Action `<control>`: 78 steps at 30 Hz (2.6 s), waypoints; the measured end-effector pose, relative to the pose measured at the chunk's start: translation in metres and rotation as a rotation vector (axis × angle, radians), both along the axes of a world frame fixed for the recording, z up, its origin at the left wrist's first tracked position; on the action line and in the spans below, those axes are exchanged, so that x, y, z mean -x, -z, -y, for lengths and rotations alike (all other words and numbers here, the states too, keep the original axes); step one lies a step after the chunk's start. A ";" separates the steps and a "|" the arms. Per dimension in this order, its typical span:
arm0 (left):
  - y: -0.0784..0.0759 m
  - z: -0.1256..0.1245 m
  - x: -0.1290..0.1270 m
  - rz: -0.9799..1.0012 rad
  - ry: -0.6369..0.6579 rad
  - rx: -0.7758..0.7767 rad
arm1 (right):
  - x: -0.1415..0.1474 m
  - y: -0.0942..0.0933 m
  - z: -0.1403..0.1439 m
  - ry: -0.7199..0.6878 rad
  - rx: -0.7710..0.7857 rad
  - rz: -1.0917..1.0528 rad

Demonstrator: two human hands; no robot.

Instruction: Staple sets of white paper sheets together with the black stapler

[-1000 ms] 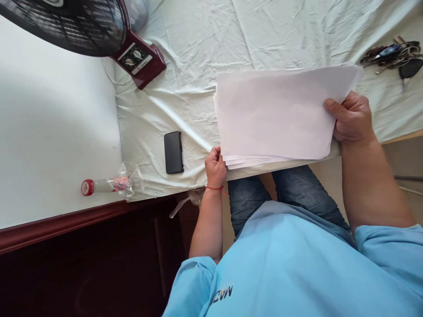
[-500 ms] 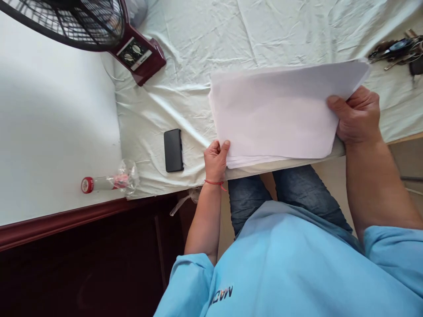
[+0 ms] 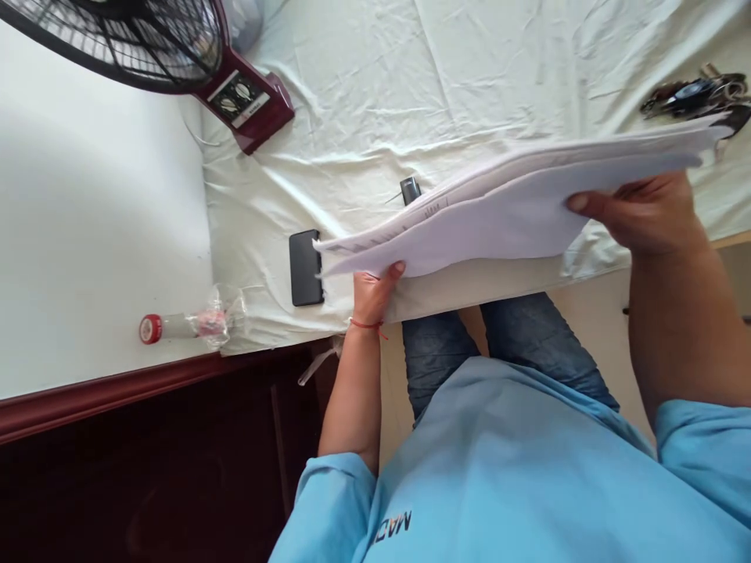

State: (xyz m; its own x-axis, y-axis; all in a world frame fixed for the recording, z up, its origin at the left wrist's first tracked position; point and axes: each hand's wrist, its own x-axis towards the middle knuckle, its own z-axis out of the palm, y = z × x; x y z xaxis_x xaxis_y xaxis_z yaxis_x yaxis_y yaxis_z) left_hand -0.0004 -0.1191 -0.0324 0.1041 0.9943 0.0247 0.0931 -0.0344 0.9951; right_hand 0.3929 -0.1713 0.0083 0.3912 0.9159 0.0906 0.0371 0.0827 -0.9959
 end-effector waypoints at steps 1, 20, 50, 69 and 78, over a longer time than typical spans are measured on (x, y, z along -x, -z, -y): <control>0.003 0.000 -0.001 -0.023 0.005 0.001 | 0.001 0.004 0.001 -0.017 0.027 -0.006; -0.008 -0.008 -0.025 0.050 0.008 0.029 | 0.016 -0.011 -0.014 -0.094 -0.047 0.083; 0.011 -0.009 -0.027 -0.437 0.107 -0.168 | -0.014 0.018 0.028 0.095 0.582 -0.297; -0.004 -0.047 -0.043 -0.547 0.030 0.099 | -0.011 0.014 0.016 0.158 0.563 -0.001; 0.014 -0.047 -0.053 -0.416 -0.044 -0.012 | -0.017 0.011 0.016 0.192 0.650 0.204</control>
